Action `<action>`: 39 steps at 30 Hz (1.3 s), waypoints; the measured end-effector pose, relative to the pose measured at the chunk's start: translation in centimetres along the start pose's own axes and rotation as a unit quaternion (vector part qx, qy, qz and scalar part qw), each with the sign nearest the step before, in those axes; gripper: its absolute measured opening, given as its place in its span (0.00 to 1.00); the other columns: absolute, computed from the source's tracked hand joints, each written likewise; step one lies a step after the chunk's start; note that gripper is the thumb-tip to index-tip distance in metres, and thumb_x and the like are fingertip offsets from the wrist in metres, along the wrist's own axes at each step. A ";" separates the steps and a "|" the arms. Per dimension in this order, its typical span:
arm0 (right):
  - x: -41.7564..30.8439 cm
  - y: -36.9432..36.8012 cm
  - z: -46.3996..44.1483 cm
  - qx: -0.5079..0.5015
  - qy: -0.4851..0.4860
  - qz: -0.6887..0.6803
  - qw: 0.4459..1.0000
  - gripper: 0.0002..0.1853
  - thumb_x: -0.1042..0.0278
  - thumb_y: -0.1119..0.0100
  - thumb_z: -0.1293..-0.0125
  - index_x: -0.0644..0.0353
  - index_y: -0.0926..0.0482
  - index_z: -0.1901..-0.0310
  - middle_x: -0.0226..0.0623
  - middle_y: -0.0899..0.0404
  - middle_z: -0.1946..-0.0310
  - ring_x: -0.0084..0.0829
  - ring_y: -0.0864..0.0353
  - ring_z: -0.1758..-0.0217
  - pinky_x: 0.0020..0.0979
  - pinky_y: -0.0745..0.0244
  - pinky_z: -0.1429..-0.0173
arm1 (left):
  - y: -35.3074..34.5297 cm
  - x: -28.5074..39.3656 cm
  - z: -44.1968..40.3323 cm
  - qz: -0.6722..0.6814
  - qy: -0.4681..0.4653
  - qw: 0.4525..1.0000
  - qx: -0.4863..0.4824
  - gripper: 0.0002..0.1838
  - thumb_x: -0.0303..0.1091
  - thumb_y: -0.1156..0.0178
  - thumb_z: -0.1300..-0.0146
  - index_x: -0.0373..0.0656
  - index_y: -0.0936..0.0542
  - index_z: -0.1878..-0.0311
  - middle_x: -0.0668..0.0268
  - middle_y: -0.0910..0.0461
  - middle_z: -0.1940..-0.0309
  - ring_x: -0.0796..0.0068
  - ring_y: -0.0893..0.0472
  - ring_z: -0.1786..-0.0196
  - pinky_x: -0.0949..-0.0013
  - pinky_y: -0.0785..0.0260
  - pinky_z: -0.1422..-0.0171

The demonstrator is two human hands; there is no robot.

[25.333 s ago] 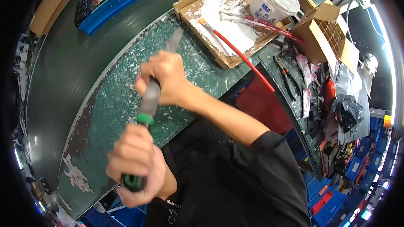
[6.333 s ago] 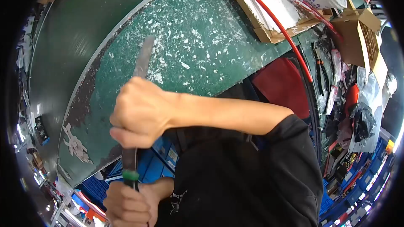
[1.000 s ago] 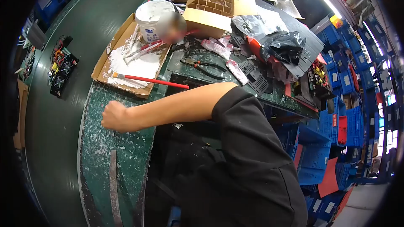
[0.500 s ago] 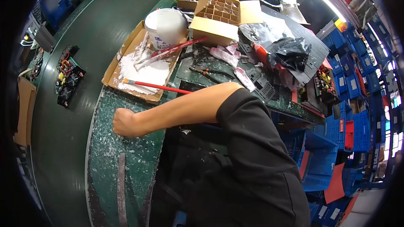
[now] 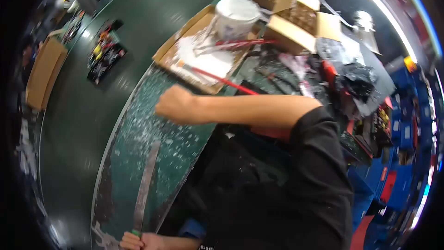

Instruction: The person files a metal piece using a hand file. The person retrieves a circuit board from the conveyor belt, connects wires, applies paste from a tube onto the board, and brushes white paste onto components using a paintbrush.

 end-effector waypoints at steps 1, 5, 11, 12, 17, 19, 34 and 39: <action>0.4 0.5 0.2 -0.038 -0.005 -0.001 0.999 0.04 0.73 0.33 0.53 0.61 0.18 0.78 0.44 0.17 0.77 0.43 0.13 0.71 0.41 0.19 0.69 | 0.1 -0.2 0.4 -0.015 0.001 0.999 0.048 0.16 0.44 0.52 0.32 0.52 0.38 0.76 0.76 0.51 0.88 0.83 0.51 0.90 0.74 0.57 0.82; 2.1 -0.7 0.7 -0.008 -0.037 0.005 0.999 0.02 0.76 0.37 0.56 0.65 0.19 0.78 0.50 0.19 0.79 0.49 0.15 0.72 0.45 0.20 0.67 | 3.2 -0.2 1.4 -0.032 0.028 0.970 0.241 0.16 0.45 0.53 0.31 0.50 0.38 0.74 0.75 0.51 0.88 0.82 0.50 0.89 0.74 0.56 0.81; 2.5 -2.1 0.9 0.004 -0.032 -0.017 0.999 0.04 0.76 0.41 0.49 0.64 0.22 0.78 0.50 0.20 0.80 0.51 0.17 0.73 0.47 0.25 0.69 | 4.8 -0.6 2.6 -0.038 0.036 0.983 0.177 0.15 0.44 0.52 0.32 0.48 0.37 0.72 0.74 0.49 0.87 0.81 0.49 0.87 0.74 0.54 0.77; 2.4 -2.2 0.7 0.013 -0.033 -0.025 0.999 0.04 0.76 0.41 0.49 0.64 0.22 0.78 0.50 0.20 0.80 0.51 0.17 0.73 0.47 0.24 0.69 | 4.9 -0.8 2.7 -0.040 0.033 0.989 0.137 0.15 0.44 0.51 0.32 0.48 0.37 0.72 0.73 0.49 0.87 0.81 0.49 0.86 0.74 0.54 0.76; 2.2 -2.2 0.5 -0.012 -0.015 -0.005 1.000 0.02 0.77 0.40 0.51 0.64 0.22 0.77 0.49 0.20 0.79 0.51 0.16 0.71 0.47 0.23 0.65 | 7.8 -1.4 2.5 -0.012 0.032 0.999 -0.023 0.15 0.43 0.50 0.33 0.47 0.37 0.71 0.73 0.48 0.86 0.80 0.49 0.85 0.74 0.53 0.74; 2.4 -3.1 0.7 0.021 -0.017 -0.007 1.000 0.02 0.77 0.40 0.51 0.64 0.22 0.77 0.49 0.20 0.79 0.50 0.16 0.71 0.46 0.23 0.67 | 8.8 -1.3 1.8 0.041 0.041 0.996 -0.065 0.15 0.43 0.50 0.32 0.47 0.37 0.72 0.72 0.48 0.86 0.80 0.48 0.85 0.74 0.52 0.75; -15.7 -0.2 1.2 0.209 0.315 -0.334 0.863 0.23 0.54 0.32 0.44 0.60 0.22 0.51 0.39 0.25 0.59 0.42 0.24 0.51 0.43 0.27 0.48 | 4.8 2.3 5.3 0.008 -0.020 0.998 -0.056 0.19 0.51 0.54 0.27 0.47 0.36 0.69 0.73 0.46 0.81 0.80 0.47 0.84 0.74 0.54 0.80; -18.1 -3.2 2.0 0.151 0.360 -0.389 0.834 0.20 0.50 0.31 0.47 0.59 0.25 0.67 0.33 0.31 0.70 0.34 0.28 0.63 0.37 0.31 0.57 | 4.2 3.6 8.1 0.064 -0.148 0.978 -0.135 0.28 0.62 0.53 0.26 0.43 0.37 0.65 0.72 0.43 0.73 0.82 0.44 0.81 0.77 0.49 0.81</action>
Point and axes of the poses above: each hand's wrist, its own z-axis away from the middle knuckle, its own y-axis out of the back of the hand, x = y × z, the point moved 2 cm from there along -z, towards the middle knuckle
